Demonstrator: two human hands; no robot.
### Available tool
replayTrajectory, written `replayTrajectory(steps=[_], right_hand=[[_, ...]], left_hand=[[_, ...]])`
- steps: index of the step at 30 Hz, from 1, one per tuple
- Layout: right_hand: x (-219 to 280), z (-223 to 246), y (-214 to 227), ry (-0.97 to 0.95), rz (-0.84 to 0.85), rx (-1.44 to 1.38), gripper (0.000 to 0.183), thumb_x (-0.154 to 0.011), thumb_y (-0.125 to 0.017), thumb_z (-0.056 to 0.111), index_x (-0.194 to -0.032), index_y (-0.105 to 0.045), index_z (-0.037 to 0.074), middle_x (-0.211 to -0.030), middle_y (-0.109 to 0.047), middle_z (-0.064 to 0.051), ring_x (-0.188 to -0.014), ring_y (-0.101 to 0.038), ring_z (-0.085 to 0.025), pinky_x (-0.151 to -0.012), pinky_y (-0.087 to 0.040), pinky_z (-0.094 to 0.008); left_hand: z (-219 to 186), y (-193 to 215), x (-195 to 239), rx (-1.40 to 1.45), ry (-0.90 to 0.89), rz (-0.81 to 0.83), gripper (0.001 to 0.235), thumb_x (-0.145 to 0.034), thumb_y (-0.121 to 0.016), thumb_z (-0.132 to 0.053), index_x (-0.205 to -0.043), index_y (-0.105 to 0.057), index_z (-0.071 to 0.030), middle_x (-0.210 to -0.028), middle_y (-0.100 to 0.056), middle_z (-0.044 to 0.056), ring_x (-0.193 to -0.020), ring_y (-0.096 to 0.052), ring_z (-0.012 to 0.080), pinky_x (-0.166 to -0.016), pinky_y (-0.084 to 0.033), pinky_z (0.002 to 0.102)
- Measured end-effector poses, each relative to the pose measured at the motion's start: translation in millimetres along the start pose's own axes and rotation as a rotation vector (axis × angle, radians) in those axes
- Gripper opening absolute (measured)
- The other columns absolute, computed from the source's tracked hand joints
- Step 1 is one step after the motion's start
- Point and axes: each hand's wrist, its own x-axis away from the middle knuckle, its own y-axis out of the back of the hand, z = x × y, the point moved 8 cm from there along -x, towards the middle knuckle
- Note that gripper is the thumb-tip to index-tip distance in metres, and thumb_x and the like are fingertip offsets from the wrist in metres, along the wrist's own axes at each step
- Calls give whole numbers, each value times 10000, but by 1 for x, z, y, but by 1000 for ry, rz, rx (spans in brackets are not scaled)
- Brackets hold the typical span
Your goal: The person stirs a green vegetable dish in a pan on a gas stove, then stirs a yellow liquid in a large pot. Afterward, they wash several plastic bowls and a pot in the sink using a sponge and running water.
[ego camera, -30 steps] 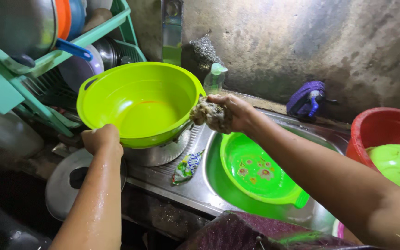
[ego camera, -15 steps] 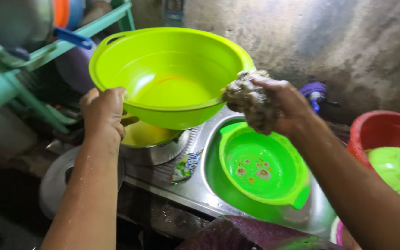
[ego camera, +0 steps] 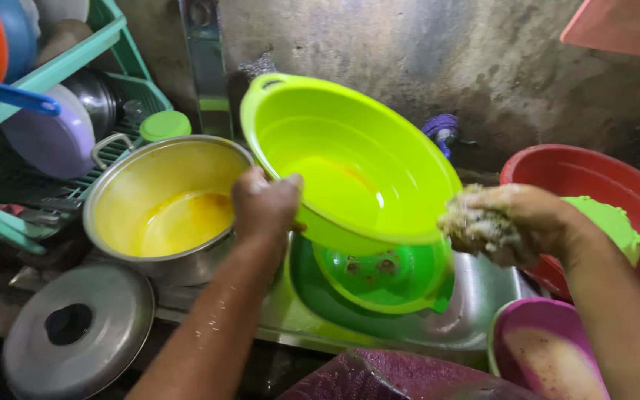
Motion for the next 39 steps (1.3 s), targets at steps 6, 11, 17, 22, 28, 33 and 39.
replayTrajectory(steps=[6,11,17,22,28,33,39], right_hand=[[-25,-25,62,-126,-371,325,255,-925,-646,172,-1112,-728,19,-969,-750,-200,-722,-709,-300,-603,-585,-452],[-106,2,100,161,-336,299,331,-910,-661,130,-1163,-693,-80,-1043,-755,-276,-760,-741,-355,-662,-610,-470],[-199,55,160,261,-726,1066,820,-752,-767,264,-1504,-503,72,-1395,-583,-264,-1273,-579,-400,-1054,-457,-433],[-240,66,164,146,-634,1304,548,-808,-761,335,-1250,-701,18,-1209,-690,-276,-1109,-676,-401,-971,-522,-442],[-237,82,153,-43,-512,1129,374,-850,-691,273,-1120,-705,14,-1015,-699,-235,-872,-668,-350,-781,-527,-458],[-192,38,149,-48,-439,472,256,-885,-634,221,-1011,-708,11,-854,-706,-200,-674,-661,-308,-623,-532,-470],[-143,-3,110,176,-271,370,297,-911,-611,122,-1147,-700,-34,-940,-769,-141,-760,-734,-211,-660,-610,-393]], left_hand=[[71,-35,22,-155,112,47,150,-743,-672,-100,-835,-701,15,-672,-700,119,-462,-647,229,-353,-523,392],[150,-60,32,-12,365,133,216,-775,-610,-79,-952,-727,-37,-760,-713,113,-531,-658,237,-373,-520,401],[231,-73,19,36,565,152,253,-838,-585,-50,-1079,-662,-42,-862,-744,140,-622,-735,299,-418,-572,438],[278,-76,6,58,572,165,216,-866,-589,-57,-1064,-673,-74,-867,-754,124,-637,-737,287,-464,-588,438],[316,-73,5,46,625,164,201,-862,-598,-55,-1047,-674,-76,-870,-732,114,-703,-721,301,-514,-594,458],[314,-71,5,-2,644,181,299,-899,-631,-85,-1174,-552,1,-1016,-690,170,-797,-729,323,-549,-648,481],[300,-80,12,-149,779,178,565,-912,-594,-25,-1395,-321,-128,-1134,-663,208,-801,-750,405,-571,-631,523]])
